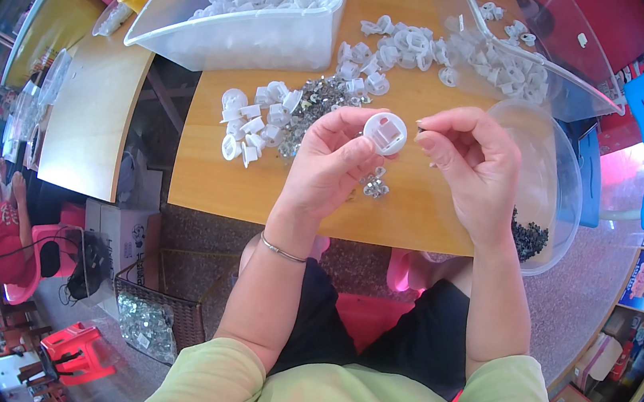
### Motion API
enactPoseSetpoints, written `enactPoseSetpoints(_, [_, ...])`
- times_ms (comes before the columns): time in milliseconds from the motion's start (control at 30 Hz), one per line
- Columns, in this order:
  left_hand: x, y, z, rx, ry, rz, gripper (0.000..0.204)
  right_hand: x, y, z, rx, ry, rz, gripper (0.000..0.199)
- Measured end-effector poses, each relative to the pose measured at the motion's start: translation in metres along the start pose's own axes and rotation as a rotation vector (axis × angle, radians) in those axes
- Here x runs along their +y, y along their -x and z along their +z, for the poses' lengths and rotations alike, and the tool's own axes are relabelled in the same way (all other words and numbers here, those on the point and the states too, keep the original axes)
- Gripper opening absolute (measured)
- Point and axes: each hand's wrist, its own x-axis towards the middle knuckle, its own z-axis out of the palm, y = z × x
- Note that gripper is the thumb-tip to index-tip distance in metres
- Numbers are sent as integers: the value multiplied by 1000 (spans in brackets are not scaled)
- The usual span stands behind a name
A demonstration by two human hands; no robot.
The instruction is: The person assembles components by inserting small black pieces into white plastic casings by hand and placing the assembled parts into a clear container.
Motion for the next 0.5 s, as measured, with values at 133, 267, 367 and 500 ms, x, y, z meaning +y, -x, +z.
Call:
enactPoseSetpoints(133, [-2, 0, 4, 9, -35, 36, 33, 1, 0, 0, 10, -52, 19, 12])
enactPoseSetpoints(267, [0, 2, 1, 5, -38, 21, 32, 2, 1, 3, -24, -10, 19, 11])
enactPoseSetpoints(367, [-1, 1, 2, 20, -1, 20, 29, 5, -1, 2, -48, 42, -50, 10])
enactPoseSetpoints(500, [-2, 0, 0, -17, -9, 12, 24, 5, -1, 3, -70, 51, -90, 9])
